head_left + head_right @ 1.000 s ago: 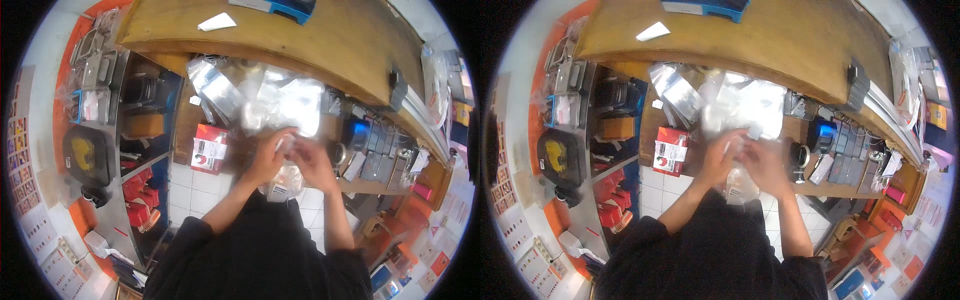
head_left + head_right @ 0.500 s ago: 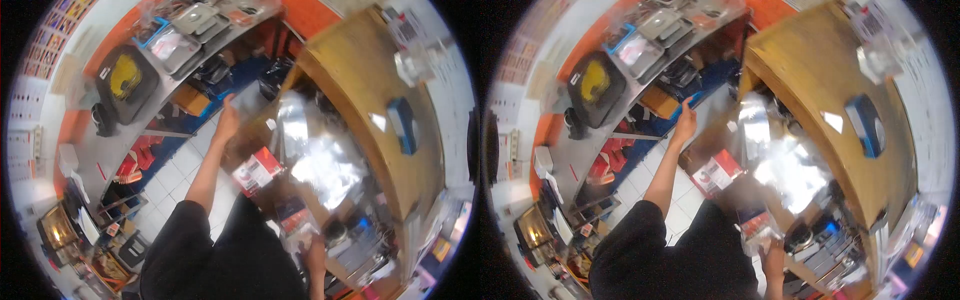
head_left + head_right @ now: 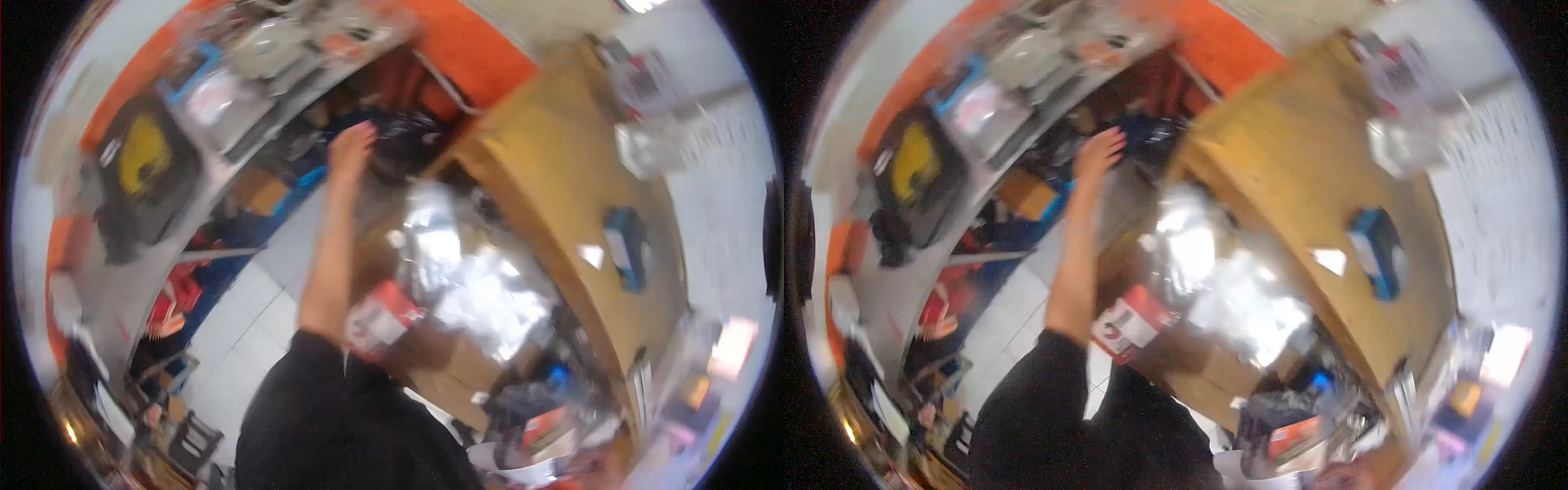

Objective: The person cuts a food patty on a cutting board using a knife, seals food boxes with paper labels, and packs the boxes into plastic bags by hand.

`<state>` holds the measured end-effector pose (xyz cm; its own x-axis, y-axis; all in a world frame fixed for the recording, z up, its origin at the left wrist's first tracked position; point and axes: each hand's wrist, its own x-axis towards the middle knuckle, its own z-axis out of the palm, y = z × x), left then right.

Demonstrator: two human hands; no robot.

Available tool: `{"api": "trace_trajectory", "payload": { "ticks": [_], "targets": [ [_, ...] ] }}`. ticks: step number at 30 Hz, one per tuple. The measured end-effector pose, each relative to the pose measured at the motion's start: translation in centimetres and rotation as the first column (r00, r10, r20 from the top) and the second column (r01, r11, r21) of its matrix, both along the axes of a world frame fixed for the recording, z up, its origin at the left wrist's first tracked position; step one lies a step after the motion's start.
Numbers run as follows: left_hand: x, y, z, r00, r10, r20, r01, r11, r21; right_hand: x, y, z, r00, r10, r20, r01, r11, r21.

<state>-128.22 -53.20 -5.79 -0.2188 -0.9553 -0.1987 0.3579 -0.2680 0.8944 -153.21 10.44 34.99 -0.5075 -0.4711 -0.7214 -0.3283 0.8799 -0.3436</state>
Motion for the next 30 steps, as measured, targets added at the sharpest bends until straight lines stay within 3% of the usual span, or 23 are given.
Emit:
{"api": "trace_trajectory", "payload": {
  "ticks": [1,2,4,6,7,8,10,11,12,14,16,17,18,20,21,23,24,26,27,28,30],
  "targets": [
    [2.0,4.6,5.3,0.985,-0.061,0.163,0.081,0.990,-0.118,-1.9,2.1,3.6,0.994,-0.049,-0.099,0.043,0.997,-0.063],
    [2.5,9.5,10.8,0.930,-0.108,0.350,0.132,0.990,-0.046,-4.0,4.7,7.3,0.972,-0.089,-0.215,0.058,0.987,-0.147],
    [4.6,16.2,12.0,0.817,-0.492,0.301,0.517,0.856,-0.004,-8.3,10.2,14.5,0.890,-0.148,-0.431,-0.007,0.942,-0.336],
    [2.6,22.5,13.6,0.527,-0.846,0.080,0.826,0.532,0.187,-12.0,13.9,20.6,0.790,-0.165,-0.591,-0.162,0.873,-0.461],
    [0.4,25.0,12.8,0.409,-0.868,0.282,0.910,0.411,-0.054,-13.5,14.2,22.5,0.730,-0.158,-0.665,-0.236,0.855,-0.462],
    [-1.9,27.6,10.7,0.335,-0.803,0.492,0.937,0.230,-0.262,-14.1,11.2,23.3,0.660,-0.192,-0.727,-0.186,0.895,-0.405],
    [-7.1,32.6,6.4,0.355,-0.738,0.573,0.915,0.148,-0.375,-16.6,5.8,23.7,0.533,-0.179,-0.827,-0.164,0.937,-0.308],
    [-9.8,35.0,3.5,0.368,-0.703,0.609,0.897,0.097,-0.431,-20.9,5.5,23.4,0.490,-0.298,-0.820,-0.035,0.933,-0.359],
    [-12.2,37.0,0.2,0.381,-0.669,0.638,0.874,0.037,-0.484,-23.5,4.1,22.6,0.476,-0.300,-0.827,-0.025,0.935,-0.353],
    [-15.8,39.4,-6.4,0.662,-0.497,0.561,0.652,0.014,-0.758,-27.2,-0.1,19.9,0.542,-0.193,-0.818,-0.077,0.958,-0.278],
    [-18.3,39.0,-8.4,0.495,-0.409,0.767,0.843,0.012,-0.538,-29.0,-3.7,17.6,0.625,-0.094,-0.775,-0.124,0.968,-0.217],
    [-19.8,37.7,-6.0,0.227,-0.494,0.839,0.964,-0.010,-0.267,-29.5,-4.9,16.7,0.659,-0.055,-0.750,-0.143,0.970,-0.197],
    [-20.4,37.1,-3.7,0.152,-0.433,0.888,0.969,-0.109,-0.220,-29.7,-5.7,16.0,0.683,-0.035,-0.730,-0.160,0.967,-0.197],
    [-20.7,38.3,-6.7,0.372,-0.447,0.814,0.916,0.033,-0.400,-29.0,-6.0,14.6,0.669,-0.074,-0.740,-0.177,0.950,-0.256],
    [-20.7,38.2,-6.6,0.349,-0.453,0.820,0.922,0.008,-0.388,-27.1,-5.6,13.8,0.553,-0.170,-0.816,-0.199,0.924,-0.327],
    [-21.5,37.1,-5.9,0.568,-0.182,0.803,0.767,-0.236,-0.596,-21.3,-7.3,12.7,0.276,-0.352,-0.894,-0.295,0.854,-0.428],
    [-21.9,36.4,-6.5,0.562,-0.188,0.806,0.769,-0.240,-0.592,-17.8,-8.7,12.1,0.133,-0.437,-0.890,-0.359,0.816,-0.454],
    [-22.6,35.1,-8.0,0.461,-0.507,0.728,0.772,-0.175,-0.611,-10.6,-6.2,8.4,0.088,-0.697,-0.711,-0.473,0.599,-0.646],
    [-23.7,34.8,-2.0,0.050,-0.634,0.772,0.994,-0.041,-0.098,-7.2,-4.8,6.0,0.117,-0.773,-0.623,-0.516,0.489,-0.703],
    [-24.0,34.6,-1.4,0.036,-0.629,0.776,0.995,-0.051,-0.088,-4.2,-4.0,2.9,0.226,-0.780,-0.583,-0.482,0.431,-0.763],
    [-24.4,34.8,-0.8,0.295,-0.685,0.666,0.935,0.061,-0.350,0.7,-4.3,-3.6,0.596,-0.660,-0.458,-0.165,0.458,-0.874]
  ]
}}
